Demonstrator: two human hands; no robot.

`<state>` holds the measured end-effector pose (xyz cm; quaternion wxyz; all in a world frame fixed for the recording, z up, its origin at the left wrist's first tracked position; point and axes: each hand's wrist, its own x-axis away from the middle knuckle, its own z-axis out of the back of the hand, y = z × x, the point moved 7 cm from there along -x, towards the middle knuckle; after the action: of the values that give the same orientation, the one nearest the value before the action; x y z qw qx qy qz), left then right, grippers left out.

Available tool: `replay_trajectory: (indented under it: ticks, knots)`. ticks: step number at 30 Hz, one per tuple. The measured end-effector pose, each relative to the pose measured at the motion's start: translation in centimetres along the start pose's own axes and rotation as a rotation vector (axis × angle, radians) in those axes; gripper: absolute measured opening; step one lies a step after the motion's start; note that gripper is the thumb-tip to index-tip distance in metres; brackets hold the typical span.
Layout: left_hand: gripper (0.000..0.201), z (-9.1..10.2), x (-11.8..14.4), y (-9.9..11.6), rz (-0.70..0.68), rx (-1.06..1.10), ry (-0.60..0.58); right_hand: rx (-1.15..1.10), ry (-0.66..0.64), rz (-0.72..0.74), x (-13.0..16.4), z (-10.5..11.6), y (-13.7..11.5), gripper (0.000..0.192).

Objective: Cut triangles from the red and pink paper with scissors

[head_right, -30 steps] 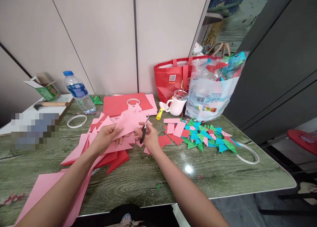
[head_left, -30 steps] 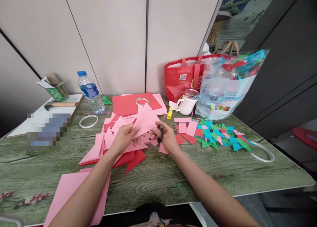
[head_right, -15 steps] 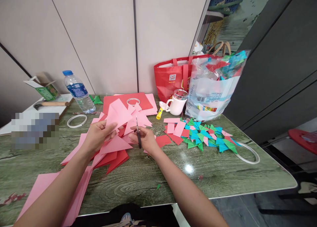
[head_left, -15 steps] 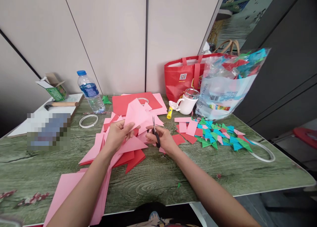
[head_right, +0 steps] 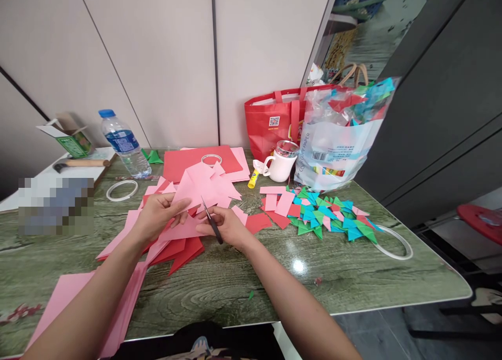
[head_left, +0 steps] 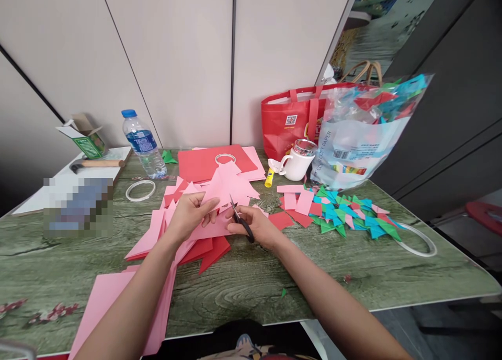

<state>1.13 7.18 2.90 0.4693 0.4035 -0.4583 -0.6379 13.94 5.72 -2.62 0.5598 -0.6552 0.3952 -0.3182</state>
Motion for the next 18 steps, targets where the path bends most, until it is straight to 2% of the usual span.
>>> replay_trajectory:
  ticks: [18]
  knots:
    - [0.031,-0.12,0.22,0.22,0.021,-0.024,0.007,-0.034,-0.005,-0.056,0.00,-0.31,0.11,0.042]
